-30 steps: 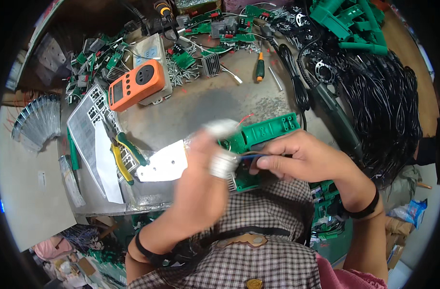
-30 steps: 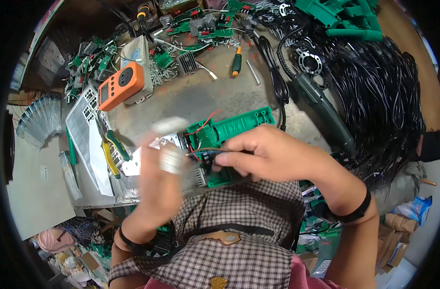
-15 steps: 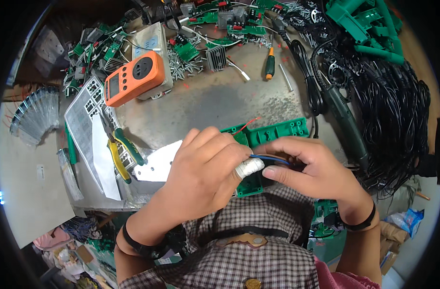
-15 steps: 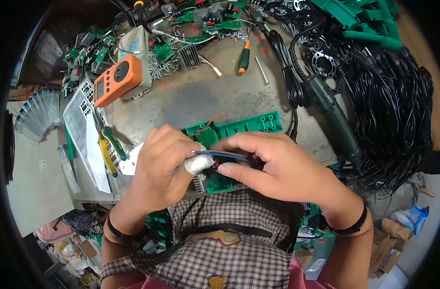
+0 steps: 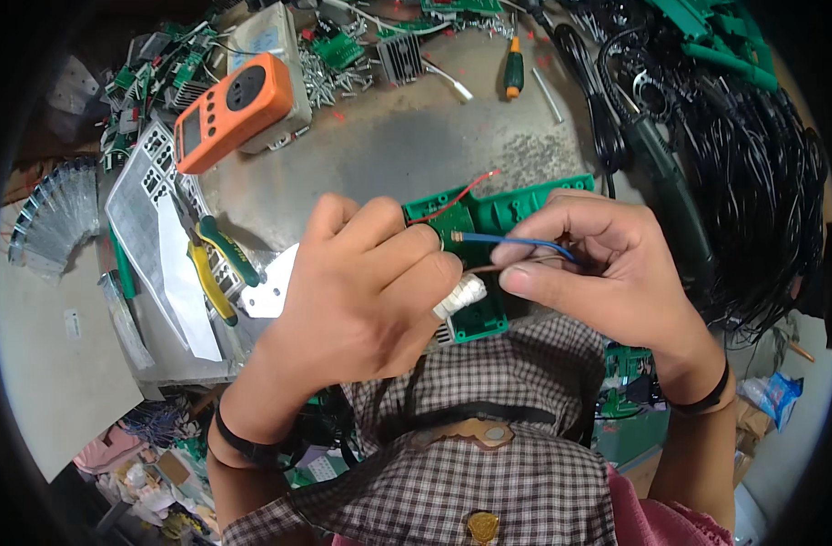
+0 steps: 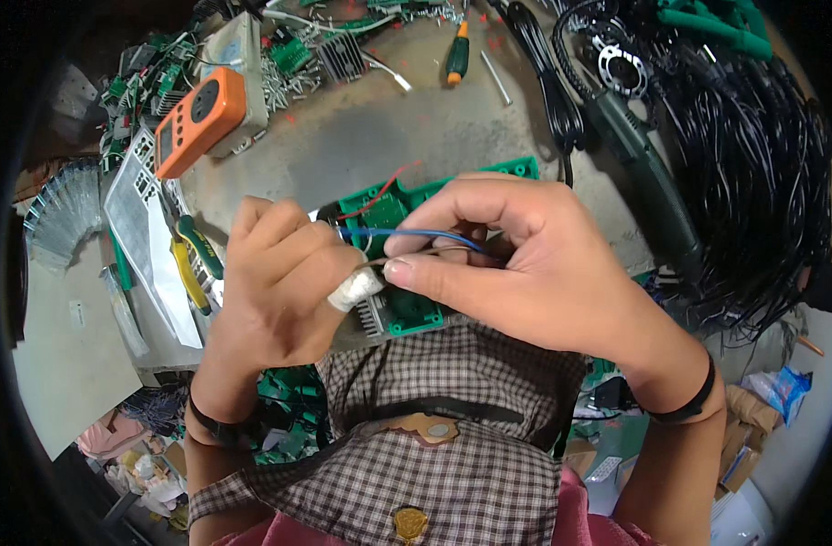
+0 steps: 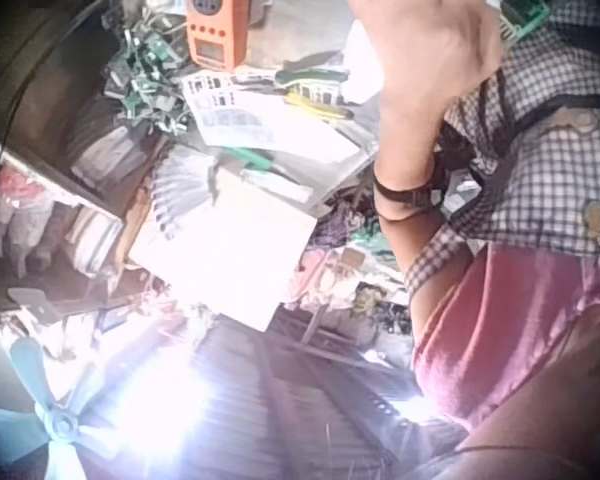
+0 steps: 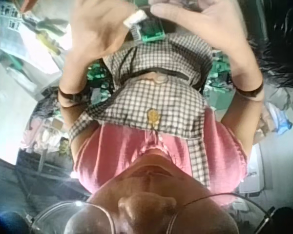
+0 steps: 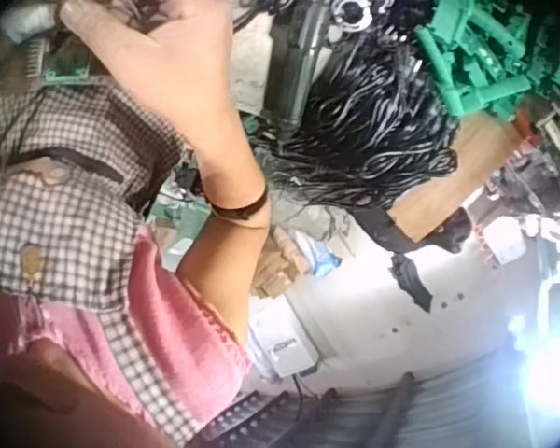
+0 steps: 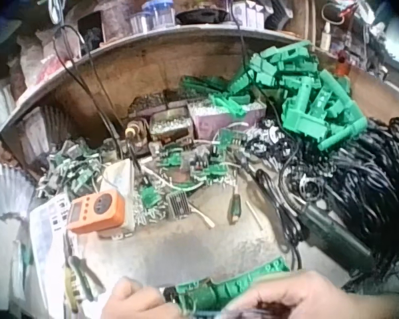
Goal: Assembling electronic components into a green plastic housing using an electric screwdriver.
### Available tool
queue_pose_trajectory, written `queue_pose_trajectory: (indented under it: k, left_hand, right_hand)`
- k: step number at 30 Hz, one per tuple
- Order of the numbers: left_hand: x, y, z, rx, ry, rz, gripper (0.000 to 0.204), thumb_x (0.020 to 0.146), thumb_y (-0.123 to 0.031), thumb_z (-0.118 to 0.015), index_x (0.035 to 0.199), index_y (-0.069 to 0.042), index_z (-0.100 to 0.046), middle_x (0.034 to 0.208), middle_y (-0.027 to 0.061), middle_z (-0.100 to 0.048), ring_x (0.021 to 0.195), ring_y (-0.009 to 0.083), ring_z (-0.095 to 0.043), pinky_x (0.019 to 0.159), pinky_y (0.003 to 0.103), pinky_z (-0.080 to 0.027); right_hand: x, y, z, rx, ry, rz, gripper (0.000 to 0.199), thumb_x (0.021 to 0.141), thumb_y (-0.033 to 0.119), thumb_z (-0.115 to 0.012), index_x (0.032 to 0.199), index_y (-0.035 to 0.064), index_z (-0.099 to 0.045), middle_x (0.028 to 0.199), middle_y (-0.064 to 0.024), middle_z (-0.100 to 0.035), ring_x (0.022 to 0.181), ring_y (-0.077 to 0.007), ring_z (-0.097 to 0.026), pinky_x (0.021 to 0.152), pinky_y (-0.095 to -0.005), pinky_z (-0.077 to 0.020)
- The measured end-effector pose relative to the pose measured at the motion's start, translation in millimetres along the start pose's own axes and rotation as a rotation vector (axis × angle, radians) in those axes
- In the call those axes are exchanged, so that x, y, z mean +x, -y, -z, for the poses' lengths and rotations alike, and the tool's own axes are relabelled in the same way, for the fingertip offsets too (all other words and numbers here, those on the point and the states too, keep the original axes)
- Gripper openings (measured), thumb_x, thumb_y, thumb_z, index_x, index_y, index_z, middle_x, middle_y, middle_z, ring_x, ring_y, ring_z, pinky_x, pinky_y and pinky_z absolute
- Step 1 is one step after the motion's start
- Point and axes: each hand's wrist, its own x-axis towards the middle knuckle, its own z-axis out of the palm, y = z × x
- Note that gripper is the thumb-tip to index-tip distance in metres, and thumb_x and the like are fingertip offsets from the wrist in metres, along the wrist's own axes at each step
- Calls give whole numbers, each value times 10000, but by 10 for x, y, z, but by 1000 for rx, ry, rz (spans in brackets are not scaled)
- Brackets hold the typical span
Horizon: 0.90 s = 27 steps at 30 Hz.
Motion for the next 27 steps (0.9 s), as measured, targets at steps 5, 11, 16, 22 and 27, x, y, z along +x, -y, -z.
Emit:
queue_pose_trajectory:
  k: [5,11,16,22,27]
  left_hand:
    - [-105,101,-50,-78,-27,-129,220,611,-210,-665,791,-88,-633,738,20,-547,644,229,-490,613,363,-316]
    - [-214,274,-52,-225,-231,149,122,841,-120,-610,878,-21,-670,845,96,-669,722,261,-582,679,356,-435]
    - [-147,346,-158,-300,-208,219,393,1084,-241,-407,1141,70,-639,1078,133,-639,937,196,-604,850,330,-470]
    - [-86,310,-146,-415,-98,311,381,1082,-220,-412,1215,73,-615,1178,145,-649,1015,194,-626,952,327,-464]
    - [-55,337,-170,-440,-63,278,353,1078,-186,-416,1222,71,-611,1192,142,-650,1023,192,-629,952,326,-469]
  right_hand:
    - [-36,46,-42,-180,49,-91,92,862,46,-764,903,-5,-700,745,26,-590,594,-26,-445,513,-212,-322]
    - [-59,-226,-41,-550,-81,150,99,827,31,-778,867,0,-693,680,-2,-494,540,-67,-383,496,-262,-287]
    - [-28,-243,-49,-631,-40,163,106,815,36,-788,862,9,-697,675,-16,-468,538,-91,-378,498,-280,-292]
    - [73,-197,27,-626,58,210,113,799,46,-792,862,23,-701,666,-17,-446,553,-107,-393,505,-288,-308]
    - [102,-219,26,-661,68,248,122,784,45,-794,860,35,-698,660,-16,-436,550,-124,-395,505,-299,-317]
